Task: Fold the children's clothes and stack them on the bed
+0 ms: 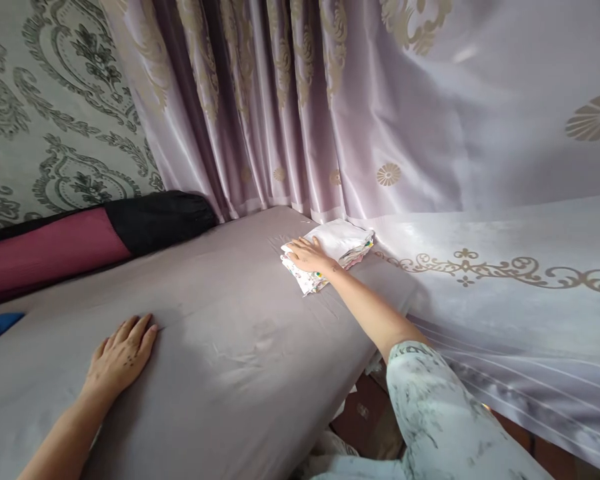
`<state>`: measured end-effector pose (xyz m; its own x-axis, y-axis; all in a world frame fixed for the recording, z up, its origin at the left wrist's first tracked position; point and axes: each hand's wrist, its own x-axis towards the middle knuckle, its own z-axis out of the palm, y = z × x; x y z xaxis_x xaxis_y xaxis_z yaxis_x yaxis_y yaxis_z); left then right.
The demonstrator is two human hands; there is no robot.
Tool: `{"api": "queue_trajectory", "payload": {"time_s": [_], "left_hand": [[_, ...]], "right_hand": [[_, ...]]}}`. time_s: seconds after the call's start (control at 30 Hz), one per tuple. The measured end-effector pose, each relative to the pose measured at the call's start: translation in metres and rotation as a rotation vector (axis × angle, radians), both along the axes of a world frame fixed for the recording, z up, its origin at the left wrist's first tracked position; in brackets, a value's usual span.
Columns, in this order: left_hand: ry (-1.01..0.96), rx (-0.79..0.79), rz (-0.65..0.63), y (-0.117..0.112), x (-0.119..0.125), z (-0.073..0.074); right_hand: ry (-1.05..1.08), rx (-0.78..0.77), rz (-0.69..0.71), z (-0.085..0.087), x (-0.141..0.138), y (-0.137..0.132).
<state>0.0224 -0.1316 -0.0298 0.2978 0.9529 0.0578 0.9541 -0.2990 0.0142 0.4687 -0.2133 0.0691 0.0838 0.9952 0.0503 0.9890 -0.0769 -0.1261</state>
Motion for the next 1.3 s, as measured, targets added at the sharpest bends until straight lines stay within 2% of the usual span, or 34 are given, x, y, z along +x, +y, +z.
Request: {"api": "queue_trajectory", "payload": {"time_s": [0.1,0.23,0.37,0.47,0.57,0.67,0.77,0.97,1.03,1.13,1.2,1.3], "left_hand": [[0.016,-0.006,-0.004,0.000,0.000,0.001],[0.047,-0.017,-0.003,-0.001,0.000,0.001],[0.062,0.012,0.002,-0.001,0.001,0.000],[0.070,0.013,0.028,-0.001,0.002,0.001],[0.084,0.016,0.043,-0.001,0.004,0.001],[0.094,0.020,0.037,-0.002,0.003,0.000],[0.066,0.036,0.016,-0.002,0.002,-0.001],[-0.017,0.002,-0.007,-0.003,0.006,0.003],[-0.029,-0.002,-0.005,-0.007,0.009,0.008],[-0.056,0.006,0.005,-0.013,0.014,0.014],[-0.084,0.004,0.008,-0.013,0.015,0.016],[-0.133,0.017,0.012,-0.011,0.014,0.015]], "right_hand": [[-0.017,0.034,0.005,-0.003,-0.002,-0.001],[0.088,0.097,-0.051,0.005,0.006,-0.002],[0.101,0.299,-0.384,0.014,0.042,-0.009],[0.077,0.287,-0.655,0.011,0.076,-0.021],[0.046,0.225,-0.759,0.001,0.096,-0.033],[0.034,0.200,-0.766,-0.010,0.099,-0.040],[0.023,0.208,-0.766,-0.013,0.097,-0.040],[-0.002,0.101,-0.780,-0.002,0.098,-0.039],[-0.044,0.149,-0.804,0.005,0.092,-0.037],[-0.100,0.398,-0.712,0.017,0.072,-0.024],[-0.044,0.520,-0.612,0.024,0.050,-0.009],[0.104,0.510,-0.513,0.029,0.004,0.019]]}}
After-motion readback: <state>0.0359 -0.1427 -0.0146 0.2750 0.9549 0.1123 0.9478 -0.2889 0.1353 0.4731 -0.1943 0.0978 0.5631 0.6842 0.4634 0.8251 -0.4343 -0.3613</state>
